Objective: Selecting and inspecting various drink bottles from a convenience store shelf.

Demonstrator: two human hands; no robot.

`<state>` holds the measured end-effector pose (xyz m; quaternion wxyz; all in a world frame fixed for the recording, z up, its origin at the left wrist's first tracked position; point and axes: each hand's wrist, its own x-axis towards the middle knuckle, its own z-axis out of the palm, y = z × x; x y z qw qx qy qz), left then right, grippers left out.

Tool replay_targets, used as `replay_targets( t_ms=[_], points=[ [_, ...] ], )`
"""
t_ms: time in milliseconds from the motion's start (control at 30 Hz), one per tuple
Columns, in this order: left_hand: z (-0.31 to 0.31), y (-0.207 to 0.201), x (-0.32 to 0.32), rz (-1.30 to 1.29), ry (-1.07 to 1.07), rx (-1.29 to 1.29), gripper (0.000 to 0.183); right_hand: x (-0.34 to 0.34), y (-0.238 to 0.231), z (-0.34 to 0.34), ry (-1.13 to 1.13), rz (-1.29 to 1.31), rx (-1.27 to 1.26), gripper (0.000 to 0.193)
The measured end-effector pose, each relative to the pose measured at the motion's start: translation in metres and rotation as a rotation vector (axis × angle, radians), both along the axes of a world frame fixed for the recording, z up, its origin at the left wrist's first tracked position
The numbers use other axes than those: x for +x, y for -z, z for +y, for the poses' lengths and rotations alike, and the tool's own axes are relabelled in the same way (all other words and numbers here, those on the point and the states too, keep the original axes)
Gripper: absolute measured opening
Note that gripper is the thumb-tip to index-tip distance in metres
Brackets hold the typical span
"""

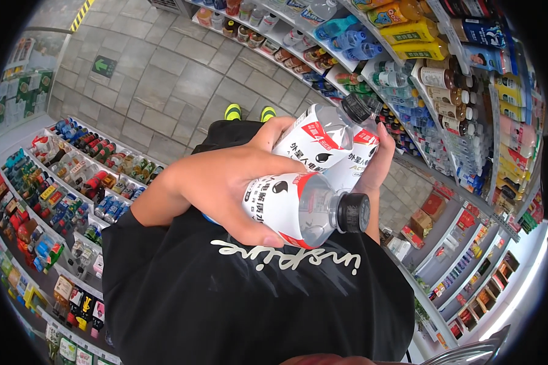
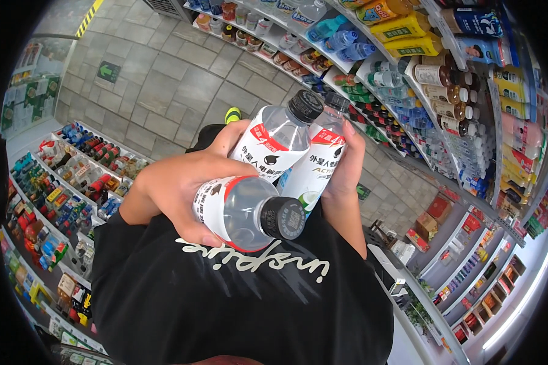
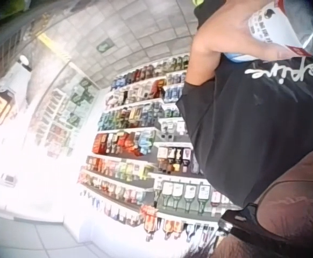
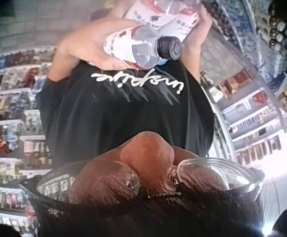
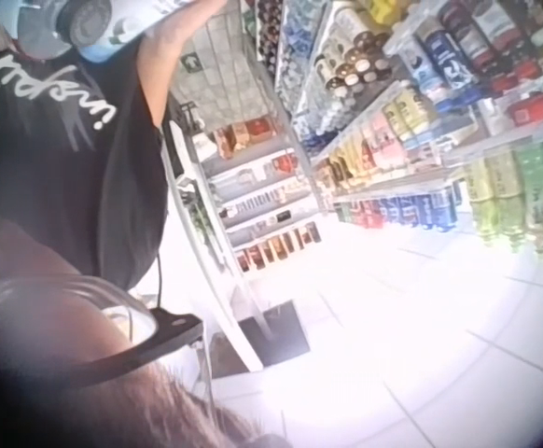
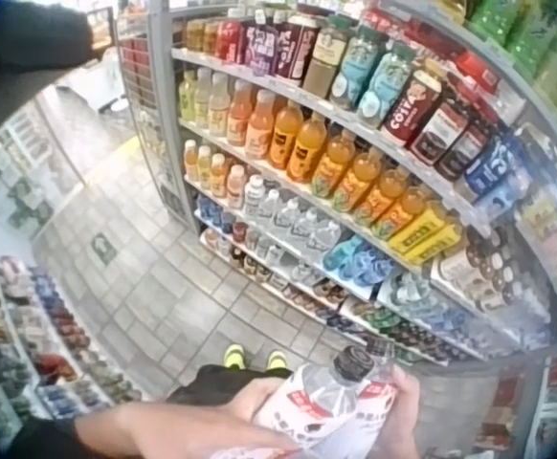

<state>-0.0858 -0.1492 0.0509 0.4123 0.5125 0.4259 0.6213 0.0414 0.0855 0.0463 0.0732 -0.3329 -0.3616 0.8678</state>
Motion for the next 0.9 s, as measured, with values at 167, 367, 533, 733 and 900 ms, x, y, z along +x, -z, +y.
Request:
replay_targets(
  t_ms=[167,367,533,733,900],
  points=[
    [-0.003,-0.017,-0.002,0.061,0.004,-0.151,0.084,-0.002,0.001,-0.001,0.048,-0.041,-0.011,0.052],
    [-0.003,-0.026,0.001,0.122,-0.034,-0.235,0.080,-0.005,-0.001,-0.002,0.054,-0.021,0.048,0.046],
    [-0.004,-0.023,0.001,0.114,-0.057,-0.215,0.080,-0.007,-0.002,-0.004,0.018,0.014,0.007,0.048],
    [-0.005,0.004,-0.010,0.089,-0.004,-0.122,0.082,-0.005,-0.001,-0.003,-0.020,0.090,-0.131,0.045],
    [-0.004,0.060,-0.019,-0.236,0.178,0.174,0.097,-0.010,0.001,-0.010,0.018,-0.086,0.063,0.057]
  ],
)
